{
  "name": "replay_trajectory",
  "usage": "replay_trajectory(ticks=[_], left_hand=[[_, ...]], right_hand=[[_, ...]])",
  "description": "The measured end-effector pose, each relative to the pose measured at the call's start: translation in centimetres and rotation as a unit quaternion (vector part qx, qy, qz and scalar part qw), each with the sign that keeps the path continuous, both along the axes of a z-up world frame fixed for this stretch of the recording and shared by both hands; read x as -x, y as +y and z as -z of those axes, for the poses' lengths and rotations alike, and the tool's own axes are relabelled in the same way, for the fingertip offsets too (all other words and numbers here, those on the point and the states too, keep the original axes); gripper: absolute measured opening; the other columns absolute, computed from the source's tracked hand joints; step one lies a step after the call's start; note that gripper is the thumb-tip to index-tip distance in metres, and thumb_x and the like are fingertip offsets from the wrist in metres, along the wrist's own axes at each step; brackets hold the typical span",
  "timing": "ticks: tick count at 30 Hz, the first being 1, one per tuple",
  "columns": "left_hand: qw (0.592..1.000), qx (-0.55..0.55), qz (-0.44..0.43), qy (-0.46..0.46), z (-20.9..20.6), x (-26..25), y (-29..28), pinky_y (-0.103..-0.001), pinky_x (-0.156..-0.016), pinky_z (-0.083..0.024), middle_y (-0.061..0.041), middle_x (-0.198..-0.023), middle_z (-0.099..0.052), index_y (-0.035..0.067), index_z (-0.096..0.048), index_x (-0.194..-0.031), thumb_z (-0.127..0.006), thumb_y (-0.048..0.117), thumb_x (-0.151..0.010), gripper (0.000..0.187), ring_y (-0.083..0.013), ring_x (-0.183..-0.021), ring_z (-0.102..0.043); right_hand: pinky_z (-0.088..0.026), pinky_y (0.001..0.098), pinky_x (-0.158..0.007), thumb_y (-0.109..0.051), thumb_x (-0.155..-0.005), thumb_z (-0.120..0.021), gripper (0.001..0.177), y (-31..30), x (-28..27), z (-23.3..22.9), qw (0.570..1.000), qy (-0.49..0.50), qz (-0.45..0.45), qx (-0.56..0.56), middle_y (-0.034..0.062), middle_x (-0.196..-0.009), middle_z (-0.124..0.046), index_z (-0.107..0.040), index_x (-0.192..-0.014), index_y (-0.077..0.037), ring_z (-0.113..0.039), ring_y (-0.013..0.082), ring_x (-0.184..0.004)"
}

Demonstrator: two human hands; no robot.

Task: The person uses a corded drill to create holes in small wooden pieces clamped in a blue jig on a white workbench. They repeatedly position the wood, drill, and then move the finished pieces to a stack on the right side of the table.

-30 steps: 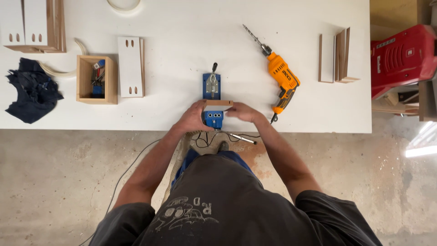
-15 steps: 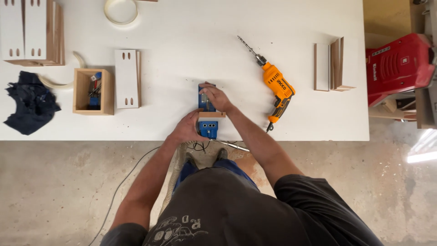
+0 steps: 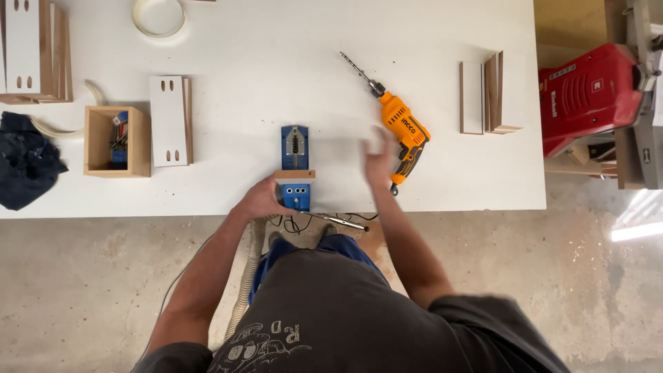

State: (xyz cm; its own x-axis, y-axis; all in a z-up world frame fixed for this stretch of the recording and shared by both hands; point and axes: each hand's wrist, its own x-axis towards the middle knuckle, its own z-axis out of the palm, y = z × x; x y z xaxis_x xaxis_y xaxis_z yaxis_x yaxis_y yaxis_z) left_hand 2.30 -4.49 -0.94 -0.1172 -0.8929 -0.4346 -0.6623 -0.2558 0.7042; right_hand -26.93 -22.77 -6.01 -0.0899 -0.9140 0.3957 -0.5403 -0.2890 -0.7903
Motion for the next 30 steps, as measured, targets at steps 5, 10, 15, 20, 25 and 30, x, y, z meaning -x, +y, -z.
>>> replay_trajectory(ticks=[5,10,15,20,25,30], left_hand=[[0.998,-0.050,-0.014,-0.023,5.0,-1.2,0.5,-0.043,-0.119,-0.042,-0.015,-0.144,-0.057,0.008,-0.041,-0.149,-0.096,0.071,-0.051,0.128,-0.0302,-0.139,-0.052],[0.995,-0.090,-0.038,0.004,6.9,-0.6,0.9,-0.041,-0.127,-0.032,-0.016,-0.159,-0.046,0.007,-0.031,-0.158,-0.098,0.064,-0.056,0.136,-0.0297,-0.149,-0.043],[0.993,-0.099,-0.069,-0.001,6.7,-1.2,0.7,-0.040,-0.128,-0.030,-0.013,-0.162,-0.045,0.012,-0.033,-0.161,-0.100,0.065,-0.049,0.141,-0.0268,-0.150,-0.040],[0.997,-0.050,-0.051,0.022,-2.1,0.7,1.4,-0.047,-0.127,-0.032,-0.024,-0.157,-0.048,0.000,-0.038,-0.154,-0.096,0.049,-0.060,0.120,-0.0382,-0.148,-0.042],[0.999,0.001,-0.025,0.047,-2.0,0.4,1.1,-0.045,-0.124,-0.036,-0.020,-0.155,-0.050,0.006,-0.039,-0.151,-0.098,0.055,-0.056,0.122,-0.0354,-0.147,-0.045],[0.995,0.049,-0.004,0.082,0.5,-0.1,0.9,-0.050,-0.121,-0.040,-0.022,-0.148,-0.051,0.006,-0.039,-0.147,-0.098,0.052,-0.059,0.116,-0.0400,-0.143,-0.047]], right_hand=[[-0.049,0.0502,-0.104,-0.053,-0.092,-0.076,0.076,-1.0,14.6,2.0,0.876,-0.257,0.114,-0.392,0.0263,-0.124,-0.060,-0.049,-0.137,0.003,-0.061,0.0403,-0.117],[-0.056,0.0445,-0.089,-0.050,-0.094,-0.069,0.055,-3.4,13.1,3.5,0.672,-0.552,-0.078,-0.487,0.0207,-0.098,-0.071,-0.061,-0.114,0.001,-0.072,0.0353,-0.089],[-0.050,0.0152,-0.047,-0.048,-0.101,-0.057,0.035,-3.9,10.6,2.3,0.666,-0.611,-0.101,-0.417,0.0066,-0.098,-0.078,-0.059,-0.106,-0.013,-0.061,0.0022,-0.052],[-0.046,0.0173,-0.049,-0.045,-0.097,-0.062,0.037,1.6,12.1,-3.0,0.680,-0.600,-0.122,-0.403,0.0097,-0.098,-0.078,-0.065,-0.108,-0.010,-0.052,0.0040,-0.052],[-0.051,0.0311,-0.056,-0.041,-0.094,-0.062,0.044,9.9,16.7,-7.4,0.737,-0.544,-0.238,-0.322,0.0191,-0.110,-0.074,-0.064,-0.121,-0.007,-0.056,0.0170,-0.059],[-0.045,0.0303,-0.037,-0.029,-0.087,-0.068,0.038,22.0,11.1,-23.5,0.847,-0.431,-0.212,-0.226,0.0268,-0.091,-0.072,-0.058,-0.111,-0.001,-0.047,0.0157,-0.037]])
